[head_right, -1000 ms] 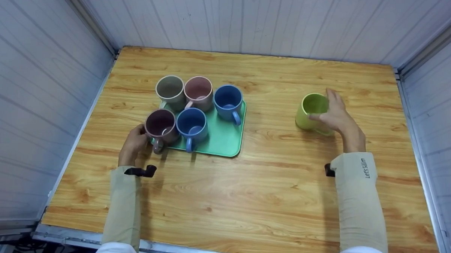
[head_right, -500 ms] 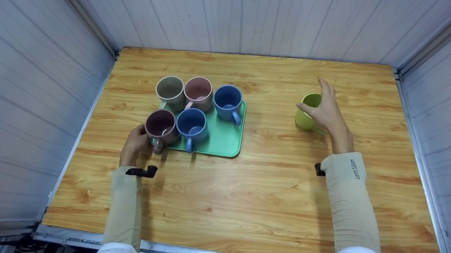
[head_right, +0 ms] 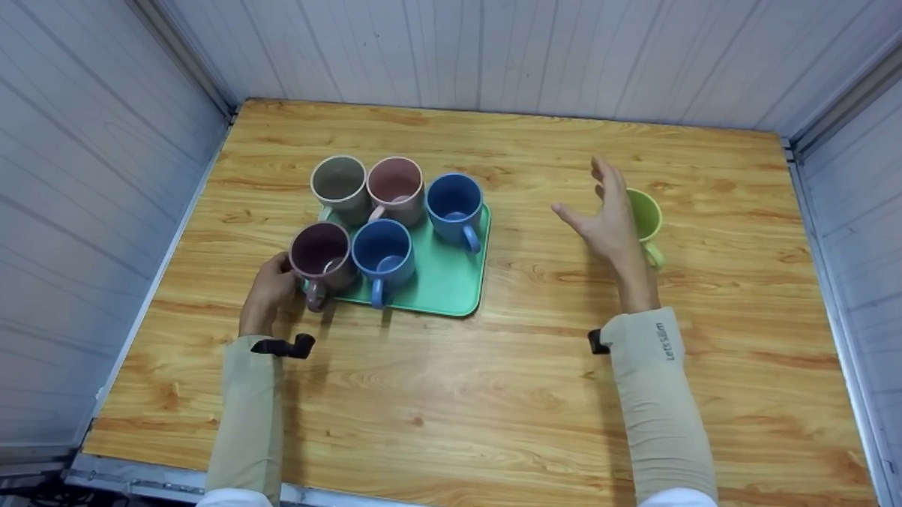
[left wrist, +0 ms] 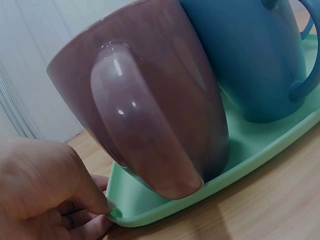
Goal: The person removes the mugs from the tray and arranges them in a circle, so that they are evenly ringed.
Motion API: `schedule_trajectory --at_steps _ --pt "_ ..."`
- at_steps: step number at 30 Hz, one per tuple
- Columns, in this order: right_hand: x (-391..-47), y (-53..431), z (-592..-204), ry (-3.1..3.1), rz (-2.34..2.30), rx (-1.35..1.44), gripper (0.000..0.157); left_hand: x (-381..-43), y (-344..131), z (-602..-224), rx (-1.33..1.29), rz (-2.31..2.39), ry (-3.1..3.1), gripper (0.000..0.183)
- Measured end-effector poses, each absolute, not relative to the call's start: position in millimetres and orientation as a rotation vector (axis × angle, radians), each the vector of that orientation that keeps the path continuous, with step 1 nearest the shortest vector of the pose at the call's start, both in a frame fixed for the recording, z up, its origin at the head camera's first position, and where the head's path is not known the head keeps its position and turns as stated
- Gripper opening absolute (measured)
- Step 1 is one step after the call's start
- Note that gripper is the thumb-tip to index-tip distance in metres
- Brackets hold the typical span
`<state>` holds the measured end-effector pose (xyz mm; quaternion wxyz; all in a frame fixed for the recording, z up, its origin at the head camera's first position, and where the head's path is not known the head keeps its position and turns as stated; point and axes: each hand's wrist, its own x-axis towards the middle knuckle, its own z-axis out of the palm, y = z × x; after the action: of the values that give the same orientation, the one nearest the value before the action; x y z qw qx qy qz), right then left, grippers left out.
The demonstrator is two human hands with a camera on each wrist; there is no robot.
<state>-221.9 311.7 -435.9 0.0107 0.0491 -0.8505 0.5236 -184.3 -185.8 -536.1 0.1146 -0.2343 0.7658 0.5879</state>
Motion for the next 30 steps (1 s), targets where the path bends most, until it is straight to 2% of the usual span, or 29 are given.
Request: schedule_trajectory --at_steps 7,16,30 --pt "-212 281 -425 -2.591 1.724 0.189 0.088 -185 -188 -534 -0.603 1.557 2.371 0.033" --pt "-207 261 -434 -2.500 1.804 0.248 0.087 -185 -189 -535 -0.544 1.493 2.449 0.036" --pt "-206 232 -442 -2.389 1.895 0.263 0.084 -182 -186 -532 -0.650 1.670 2.307 0.035"
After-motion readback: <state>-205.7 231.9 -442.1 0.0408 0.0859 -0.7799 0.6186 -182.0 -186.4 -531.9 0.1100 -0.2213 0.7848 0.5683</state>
